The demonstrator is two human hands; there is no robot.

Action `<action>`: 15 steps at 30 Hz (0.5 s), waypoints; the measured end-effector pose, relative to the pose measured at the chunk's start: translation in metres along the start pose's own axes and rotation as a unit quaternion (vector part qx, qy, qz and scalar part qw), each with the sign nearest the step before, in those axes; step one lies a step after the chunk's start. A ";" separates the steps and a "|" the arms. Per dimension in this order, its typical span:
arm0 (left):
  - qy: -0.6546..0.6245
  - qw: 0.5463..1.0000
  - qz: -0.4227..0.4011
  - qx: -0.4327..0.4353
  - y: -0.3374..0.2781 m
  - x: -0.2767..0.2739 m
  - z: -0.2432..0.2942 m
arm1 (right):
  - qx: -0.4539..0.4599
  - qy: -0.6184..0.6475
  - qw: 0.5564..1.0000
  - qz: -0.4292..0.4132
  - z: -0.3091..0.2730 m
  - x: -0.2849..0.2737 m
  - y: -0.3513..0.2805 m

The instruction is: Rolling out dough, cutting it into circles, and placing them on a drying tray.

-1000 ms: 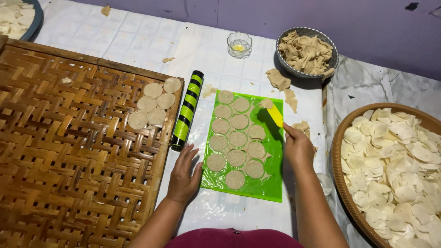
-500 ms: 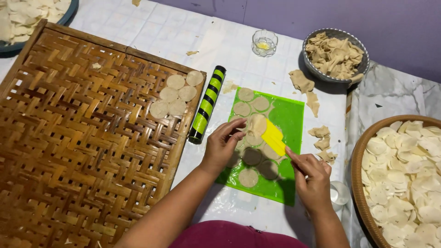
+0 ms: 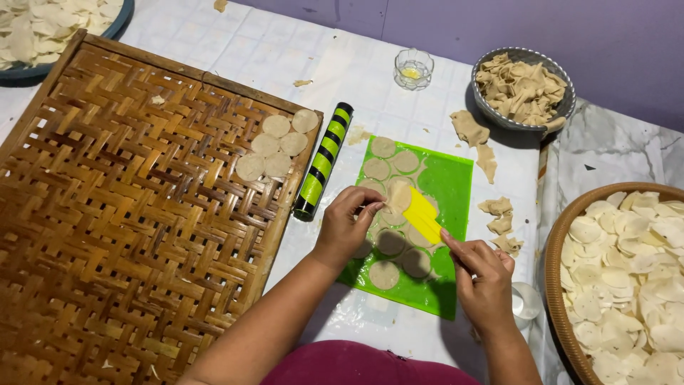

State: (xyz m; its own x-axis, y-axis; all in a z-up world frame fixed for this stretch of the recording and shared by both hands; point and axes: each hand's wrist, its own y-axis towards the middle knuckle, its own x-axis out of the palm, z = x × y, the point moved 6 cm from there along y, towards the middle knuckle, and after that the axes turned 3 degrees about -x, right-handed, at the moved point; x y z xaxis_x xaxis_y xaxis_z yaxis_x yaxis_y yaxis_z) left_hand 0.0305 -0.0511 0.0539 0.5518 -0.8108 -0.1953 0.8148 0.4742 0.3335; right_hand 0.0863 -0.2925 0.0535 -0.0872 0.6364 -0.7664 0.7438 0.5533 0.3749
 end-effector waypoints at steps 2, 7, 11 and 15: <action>0.000 1.000 0.007 0.013 -0.004 -0.002 0.005 | 0.028 -0.008 1.000 0.000 0.015 0.005 -0.003; 0.057 0.997 0.001 0.059 -0.024 -0.008 0.014 | 0.045 -0.016 0.999 0.014 0.032 0.005 -0.007; 0.183 0.981 -0.069 0.001 -0.053 -0.011 -0.027 | 0.057 -0.016 0.998 0.001 0.036 0.000 -0.009; 0.326 0.911 -0.192 -0.165 -0.080 -0.010 -0.079 | 0.033 -0.031 0.999 -0.010 0.033 -0.003 -0.013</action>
State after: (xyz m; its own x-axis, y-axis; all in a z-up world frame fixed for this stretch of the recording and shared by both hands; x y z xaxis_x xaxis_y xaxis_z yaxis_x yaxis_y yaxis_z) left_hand -0.0259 -0.0532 -0.0438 0.1160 -0.6142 -0.7806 0.9194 0.3637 -0.1495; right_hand 0.0989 -0.3195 0.0334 -0.0629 0.5900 -0.8049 0.7841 0.5281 0.3259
